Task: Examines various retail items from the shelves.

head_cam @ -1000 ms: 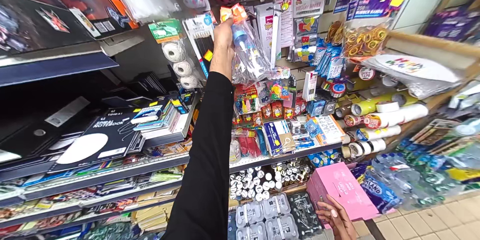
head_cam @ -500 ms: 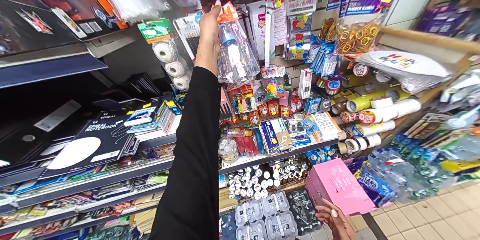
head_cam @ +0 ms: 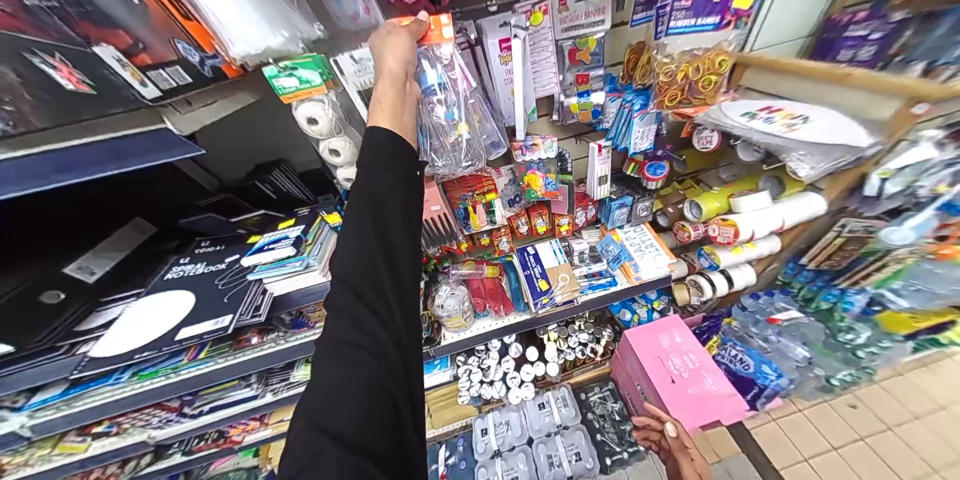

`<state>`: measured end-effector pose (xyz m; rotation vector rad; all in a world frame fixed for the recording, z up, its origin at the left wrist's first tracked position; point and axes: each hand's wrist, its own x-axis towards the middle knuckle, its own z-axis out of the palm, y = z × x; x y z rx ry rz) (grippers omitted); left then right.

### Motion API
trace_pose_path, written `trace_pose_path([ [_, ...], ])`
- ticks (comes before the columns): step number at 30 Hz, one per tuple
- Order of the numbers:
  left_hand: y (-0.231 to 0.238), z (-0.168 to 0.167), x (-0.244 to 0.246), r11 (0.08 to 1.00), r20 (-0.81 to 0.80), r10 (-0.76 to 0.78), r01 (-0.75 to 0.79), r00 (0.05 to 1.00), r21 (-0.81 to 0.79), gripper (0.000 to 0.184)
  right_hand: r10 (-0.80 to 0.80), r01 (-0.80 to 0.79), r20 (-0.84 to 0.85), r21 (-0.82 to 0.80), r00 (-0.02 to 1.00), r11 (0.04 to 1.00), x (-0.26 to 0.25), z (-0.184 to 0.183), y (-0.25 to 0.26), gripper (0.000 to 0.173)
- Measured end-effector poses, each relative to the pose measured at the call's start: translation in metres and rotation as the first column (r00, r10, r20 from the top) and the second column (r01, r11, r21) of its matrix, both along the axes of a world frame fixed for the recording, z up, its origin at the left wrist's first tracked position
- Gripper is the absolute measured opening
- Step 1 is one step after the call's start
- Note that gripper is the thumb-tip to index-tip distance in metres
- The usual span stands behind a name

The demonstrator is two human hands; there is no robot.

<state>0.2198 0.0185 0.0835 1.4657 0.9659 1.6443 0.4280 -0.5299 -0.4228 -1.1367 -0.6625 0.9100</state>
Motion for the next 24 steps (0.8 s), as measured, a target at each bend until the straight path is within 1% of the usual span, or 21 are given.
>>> trace_pose_path([
  [3, -0.009, 0.001, 0.004, 0.99, 0.039, -0.042, 0.037, 0.998, 0.133, 0.028, 0.013, -0.013, -0.014, 0.015, 1.0, 1.0, 0.0, 0.002, 0.0, 0.051],
  [5, -0.026, 0.004, 0.005, 0.973, 0.077, -0.104, 0.085, 0.992, 0.214, 0.027, 0.024, -0.023, -0.01, 0.016, 1.0, 1.0, 0.001, -0.002, 0.001, 0.051],
  [6, -0.039, 0.004, 0.004, 0.96, 0.095, -0.149, 0.121, 0.984, 0.252, 0.027, 0.034, -0.034, 0.001, 0.009, 0.999, 0.999, 0.002, -0.004, 0.001, 0.051],
  [8, -0.079, -0.002, 0.001, 0.936, 0.114, -0.236, 0.194, 0.965, 0.294, 0.028, 0.049, -0.05, 0.053, 0.008, 0.997, 0.999, 0.003, 0.0, 0.008, 0.051],
  [10, -0.128, -0.024, -0.004, 0.926, 0.128, -0.295, 0.25, 0.947, 0.283, 0.033, 0.09, -0.094, 0.126, 0.028, 0.988, 0.995, 0.0, 0.012, 0.021, 0.051],
  [12, -0.174, -0.058, -0.009, 0.917, 0.149, -0.343, 0.297, 0.927, 0.266, 0.035, 0.159, -0.18, 0.217, 0.078, 0.963, 0.981, -0.005, 0.034, 0.043, 0.054],
  [14, -0.215, -0.102, -0.012, 0.92, 0.176, -0.366, 0.327, 0.914, 0.215, 0.035, 0.226, -0.271, 0.28, 0.132, 0.933, 0.954, -0.013, 0.06, 0.07, 0.062],
  [16, -0.255, -0.145, -0.019, 0.928, 0.189, -0.371, 0.356, 0.909, 0.111, 0.036, 0.317, -0.378, 0.299, 0.171, 0.9, 0.91, -0.024, 0.085, 0.099, 0.074],
  [17, -0.271, -0.164, -0.022, 0.93, 0.202, -0.367, 0.363, 0.908, 0.061, 0.036, 0.385, -0.438, 0.263, 0.186, 0.884, 0.879, -0.032, 0.096, 0.111, 0.078],
  [19, -0.288, -0.195, -0.027, 0.937, 0.264, -0.337, 0.35, 0.904, 0.0, 0.037, 0.547, -0.549, 0.081, 0.239, 0.833, 0.801, -0.049, 0.111, 0.13, 0.083],
  [21, -0.296, -0.222, -0.033, 0.958, 0.28, -0.267, 0.287, 0.922, -0.029, 0.036, 0.67, -0.612, -0.123, 0.316, 0.732, 0.725, -0.067, 0.116, 0.137, 0.086],
  [24, -0.298, -0.259, -0.048, 0.98, 0.27, -0.171, 0.193, 0.948, -0.056, 0.036, 0.747, -0.647, -0.324, 0.374, 0.58, 0.664, -0.093, 0.108, 0.136, 0.078],
])
